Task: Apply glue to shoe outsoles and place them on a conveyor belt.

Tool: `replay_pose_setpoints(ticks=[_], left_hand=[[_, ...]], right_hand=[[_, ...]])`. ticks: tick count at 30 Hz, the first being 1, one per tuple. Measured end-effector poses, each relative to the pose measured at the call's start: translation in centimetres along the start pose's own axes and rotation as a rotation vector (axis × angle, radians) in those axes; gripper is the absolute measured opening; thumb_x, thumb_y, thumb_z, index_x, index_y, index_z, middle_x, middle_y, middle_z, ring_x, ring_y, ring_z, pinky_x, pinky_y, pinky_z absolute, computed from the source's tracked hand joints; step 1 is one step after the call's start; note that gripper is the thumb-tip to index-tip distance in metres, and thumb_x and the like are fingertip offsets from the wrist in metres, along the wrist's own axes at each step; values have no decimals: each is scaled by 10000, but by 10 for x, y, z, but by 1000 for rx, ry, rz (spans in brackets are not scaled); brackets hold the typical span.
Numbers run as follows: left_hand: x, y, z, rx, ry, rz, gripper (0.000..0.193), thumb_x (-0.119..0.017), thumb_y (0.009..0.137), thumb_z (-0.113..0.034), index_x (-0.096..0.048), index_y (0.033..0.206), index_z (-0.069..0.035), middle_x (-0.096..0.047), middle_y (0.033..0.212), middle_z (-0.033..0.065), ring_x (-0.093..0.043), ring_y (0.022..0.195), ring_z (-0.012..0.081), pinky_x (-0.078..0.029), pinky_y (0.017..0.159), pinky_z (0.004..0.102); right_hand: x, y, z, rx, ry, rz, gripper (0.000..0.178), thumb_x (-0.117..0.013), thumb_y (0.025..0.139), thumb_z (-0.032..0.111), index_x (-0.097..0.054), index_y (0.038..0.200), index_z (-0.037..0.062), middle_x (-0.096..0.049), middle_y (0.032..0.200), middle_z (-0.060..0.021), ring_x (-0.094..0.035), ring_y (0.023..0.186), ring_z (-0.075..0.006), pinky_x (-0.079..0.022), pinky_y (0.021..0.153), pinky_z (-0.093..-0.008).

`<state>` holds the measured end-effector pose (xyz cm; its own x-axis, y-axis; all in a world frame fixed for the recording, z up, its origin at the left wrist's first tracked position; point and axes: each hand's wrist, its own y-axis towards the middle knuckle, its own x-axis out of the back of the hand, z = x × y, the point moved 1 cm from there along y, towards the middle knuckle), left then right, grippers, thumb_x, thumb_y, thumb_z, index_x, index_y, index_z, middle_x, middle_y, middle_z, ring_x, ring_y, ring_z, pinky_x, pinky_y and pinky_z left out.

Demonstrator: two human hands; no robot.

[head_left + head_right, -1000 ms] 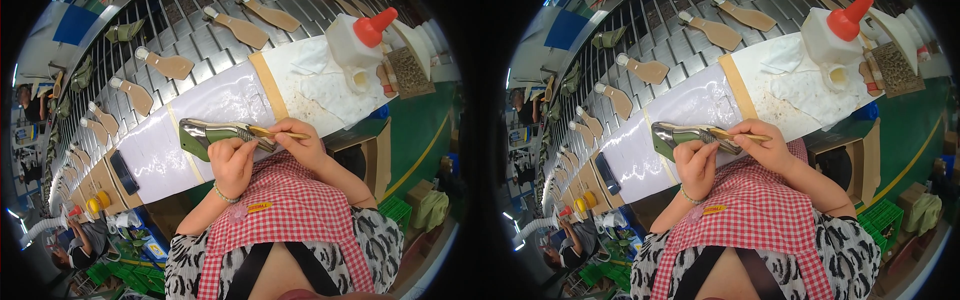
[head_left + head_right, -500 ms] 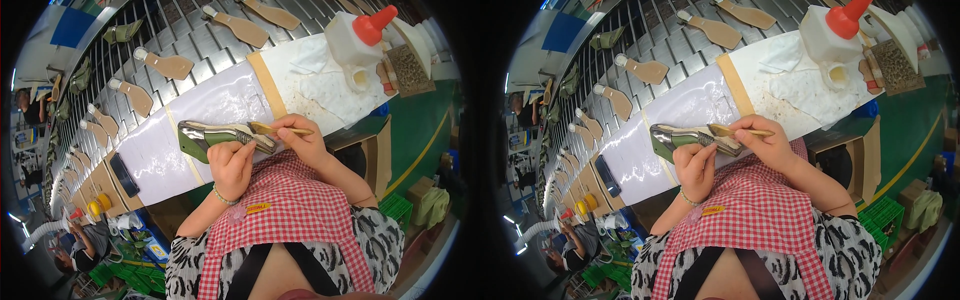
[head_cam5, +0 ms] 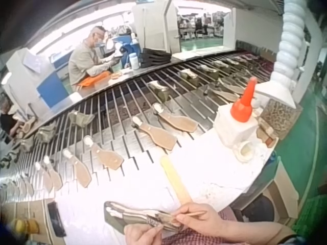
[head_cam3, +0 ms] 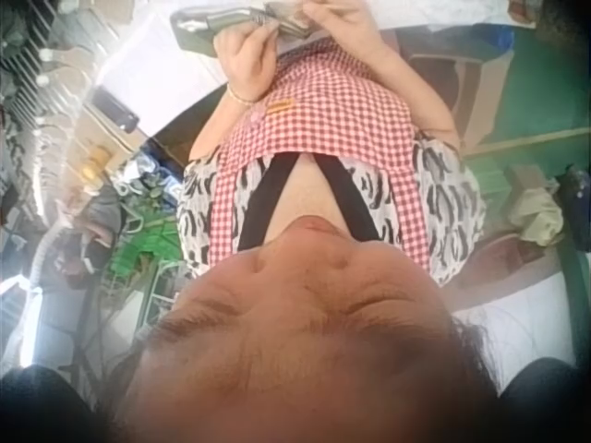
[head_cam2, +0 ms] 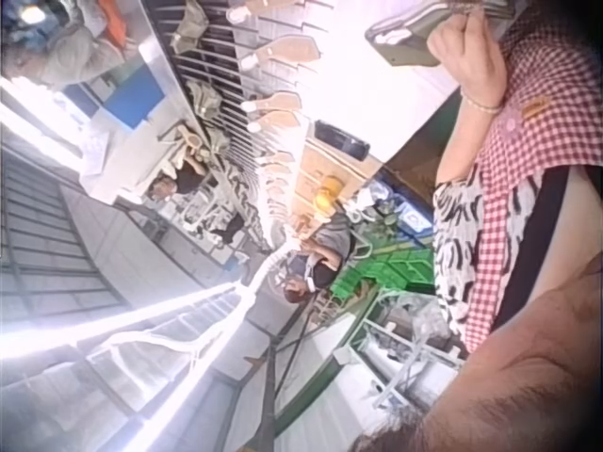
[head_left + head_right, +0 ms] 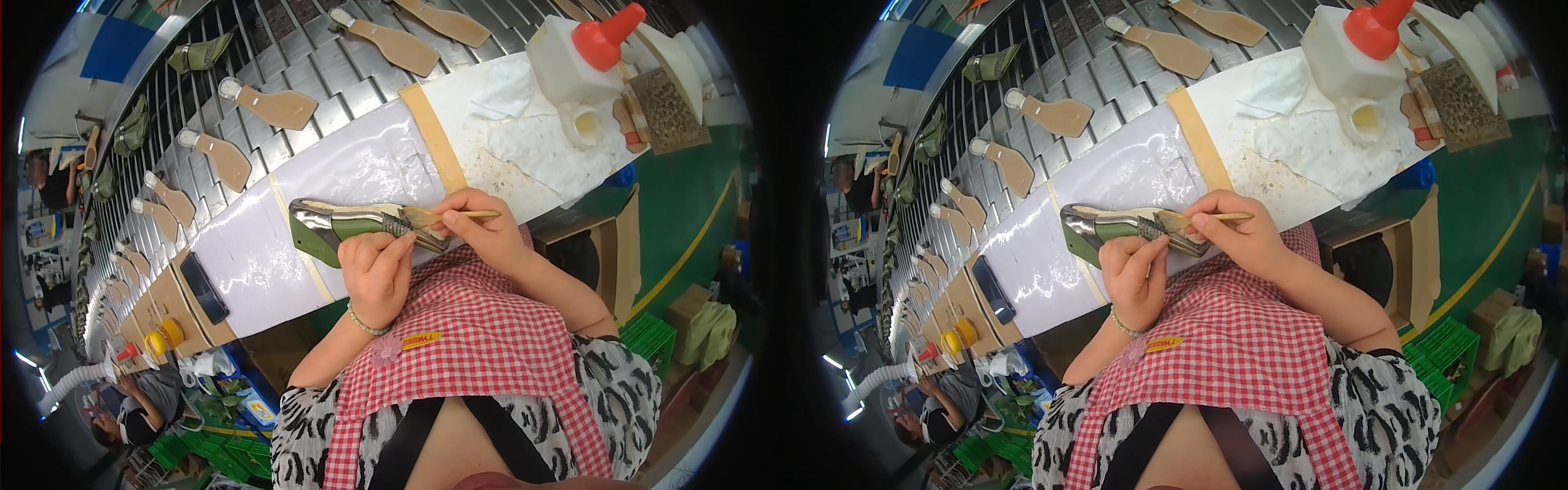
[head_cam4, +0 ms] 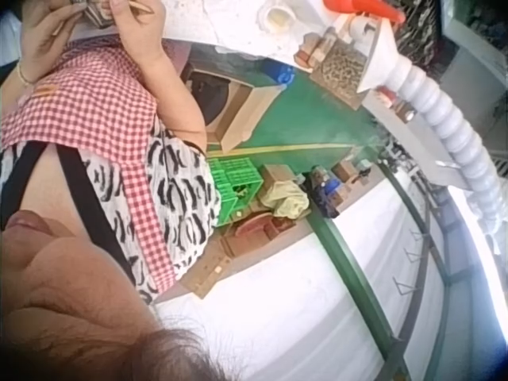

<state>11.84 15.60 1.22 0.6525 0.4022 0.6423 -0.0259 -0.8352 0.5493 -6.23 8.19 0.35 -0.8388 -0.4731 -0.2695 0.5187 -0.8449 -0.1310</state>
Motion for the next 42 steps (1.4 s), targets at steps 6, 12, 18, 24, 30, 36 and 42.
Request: replay_pose_setpoints(ticks=[6, 12, 18, 24, 30, 36, 42], left_hand=[[12, 1, 9, 2, -35, 49, 355, -750, 684, -44, -671, 1026, -92, -583, 856, 39, -544, 804, 231, -390, 748, 351], [55, 59, 63, -58, -62, 640, 681, -868, 573, -257, -594, 1169, -75, -596, 1078, 124, -577, 987, 311, -455, 852, 402], [24, 113, 72, 59, 12, 1321, 618, -833, 611, -307, -592, 1127, -68, -651, 996, 107, -623, 932, 296, -481, 806, 345], [31, 124, 94, 450, -436, 1350, 616, -818, 675, -341, -579, 1134, -8, -659, 1012, 88, -627, 931, 183, -490, 833, 308], [62, 164, 117, 709, -1411, 639, 783, -754, 740, -443, -455, 1301, 15, -625, 1126, 173, -596, 1089, 334, -476, 953, 460], [74, 276, 144, 620, -1640, 161, 410, -614, 882, -194, -509, 1227, 0, -621, 1127, 155, -588, 1090, 315, -471, 972, 455], [38, 401, 205, 488, -1541, 5, 248, -614, 819, 4, -562, 1062, 2, -625, 1011, 92, -617, 933, 224, -515, 844, 386]], right_hand=[[8, 2, -1, 1, -89, -52, 190, -545, 957, 130, -613, 1062, -13, -655, 926, -71, -620, 852, -108, -496, 756, -242], [23, -11, 14, 76, -33, -245, 190, -567, 948, 131, -607, 1070, -10, -656, 925, -79, -621, 860, -112, -496, 769, -244], [30, -16, 32, 221, 23, -309, 182, -562, 947, 111, -598, 1066, -22, -662, 937, -99, -627, 840, -124, -501, 769, -251], [41, -41, 61, 411, 19, -430, 152, -538, 936, 70, -582, 1042, -30, -662, 887, -118, -597, 771, -137, -492, 740, -271], [32, -56, 73, 440, 7, -317, 181, -558, 930, 111, -586, 1029, -37, -658, 893, -130, -615, 795, -157, -505, 758, -289], [9, -61, 84, 342, -6, -174, 203, -571, 937, 119, -593, 1057, -44, -651, 947, -122, -633, 842, -154, -517, 789, -290], [15, -35, 78, 276, 18, -139, 187, -562, 940, 83, -595, 1075, -42, -651, 983, -120, -648, 893, -164, -524, 828, -294]])
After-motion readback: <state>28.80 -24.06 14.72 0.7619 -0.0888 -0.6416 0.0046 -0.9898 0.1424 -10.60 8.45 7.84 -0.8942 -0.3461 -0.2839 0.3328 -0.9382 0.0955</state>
